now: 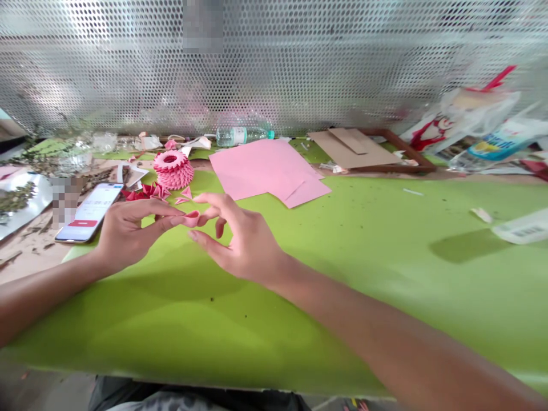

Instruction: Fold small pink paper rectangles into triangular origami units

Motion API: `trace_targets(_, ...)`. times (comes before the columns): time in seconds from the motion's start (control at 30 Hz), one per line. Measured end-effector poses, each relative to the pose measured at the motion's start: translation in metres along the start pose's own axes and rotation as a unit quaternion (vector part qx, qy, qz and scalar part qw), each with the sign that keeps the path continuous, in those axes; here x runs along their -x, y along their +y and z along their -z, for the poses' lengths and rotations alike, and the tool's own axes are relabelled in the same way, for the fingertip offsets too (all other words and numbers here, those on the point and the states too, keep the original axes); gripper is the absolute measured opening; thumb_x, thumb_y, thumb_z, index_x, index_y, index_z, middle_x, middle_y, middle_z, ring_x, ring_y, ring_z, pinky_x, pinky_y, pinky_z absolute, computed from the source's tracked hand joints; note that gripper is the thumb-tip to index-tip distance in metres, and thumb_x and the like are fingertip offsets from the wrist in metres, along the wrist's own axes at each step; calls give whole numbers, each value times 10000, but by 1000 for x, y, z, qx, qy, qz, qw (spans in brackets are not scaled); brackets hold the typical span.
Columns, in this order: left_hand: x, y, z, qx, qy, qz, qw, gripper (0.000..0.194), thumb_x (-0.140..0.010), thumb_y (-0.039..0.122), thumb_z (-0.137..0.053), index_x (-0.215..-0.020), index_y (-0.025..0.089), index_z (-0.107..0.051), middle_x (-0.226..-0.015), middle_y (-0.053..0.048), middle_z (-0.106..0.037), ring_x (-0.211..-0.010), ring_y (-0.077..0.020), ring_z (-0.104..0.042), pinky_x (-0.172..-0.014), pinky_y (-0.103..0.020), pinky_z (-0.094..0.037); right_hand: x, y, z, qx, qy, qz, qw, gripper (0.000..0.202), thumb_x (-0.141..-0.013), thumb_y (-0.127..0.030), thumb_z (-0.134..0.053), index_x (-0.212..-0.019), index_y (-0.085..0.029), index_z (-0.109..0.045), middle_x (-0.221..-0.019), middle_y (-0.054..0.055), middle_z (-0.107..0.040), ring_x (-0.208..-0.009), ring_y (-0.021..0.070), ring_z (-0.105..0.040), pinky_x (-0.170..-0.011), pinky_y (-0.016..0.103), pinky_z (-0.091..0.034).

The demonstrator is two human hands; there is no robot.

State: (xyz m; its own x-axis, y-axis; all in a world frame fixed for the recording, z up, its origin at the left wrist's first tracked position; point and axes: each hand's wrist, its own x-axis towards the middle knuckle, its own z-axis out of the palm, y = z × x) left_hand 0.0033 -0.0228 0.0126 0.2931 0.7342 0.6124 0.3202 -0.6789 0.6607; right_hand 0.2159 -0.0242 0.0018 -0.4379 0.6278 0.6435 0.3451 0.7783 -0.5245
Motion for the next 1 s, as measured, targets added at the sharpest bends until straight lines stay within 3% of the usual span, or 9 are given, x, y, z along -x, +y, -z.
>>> trace_targets(0.17,2,0,-2,1,-3,-8,1000,63,-861,186,-732,-847,186,-794,-823,-9,-795,-694,-123,-732,-645,-193,-572,-3,-4,1,-24,-5,-47,999,128,-926,-288,-660,-959,-168,-693,-874,43,-757,-623,102,-627,-451,206,-407)
trace_targets(0.3,2,-2,-4,23,-8,19,1000,61,-850,192,-738,-829,186,-795,-813,-12,-795,-691,-134,-736,-646,-202,-581,-4,-5,4,-85,-4,-131,988,167,-876,-324,-718,-832,-165,-741,-757,27,-735,-522,87,-529,-418,222,-351)
trace_targets(0.47,0,-5,-4,46,-28,69,996,90,-854,231,-728,-826,183,-799,-824,-27,-796,-701,-149,-739,-639,-215,-579,-6,-4,7,-174,-37,-223,958,256,-829,-407,-753,-805,-154,-773,-626,1,-667,-438,60,-372,-382,232,-248)
trace_targets(0.7,-1,-5,-5,-35,-39,58,997,117,-841,286,-739,-819,188,-800,-787,-27,-786,-665,-145,-702,-579,-226,-511,-7,3,7,-142,-28,-225,964,261,-804,-420,-775,-814,-160,-789,-664,19,-708,-471,73,-428,-408,235,-281)
trace_targets(0.83,-1,-7,-4,-9,-37,114,993,158,-856,317,-716,-818,187,-797,-820,-34,-788,-700,-154,-701,-602,-228,-528,-7,3,6,-116,-44,-215,969,267,-839,-432,-740,-900,-179,-796,-826,54,-772,-566,110,-573,-447,235,-373)
trace_targets(1.0,-2,-11,-3,21,-48,125,991,199,-873,356,-696,-830,183,-783,-791,-41,-776,-654,-146,-673,-559,-229,-513,-7,4,7,-103,-28,-180,978,255,-863,-419,-723,-888,-172,-779,-790,58,-767,-643,150,-653,-517,253,-472)
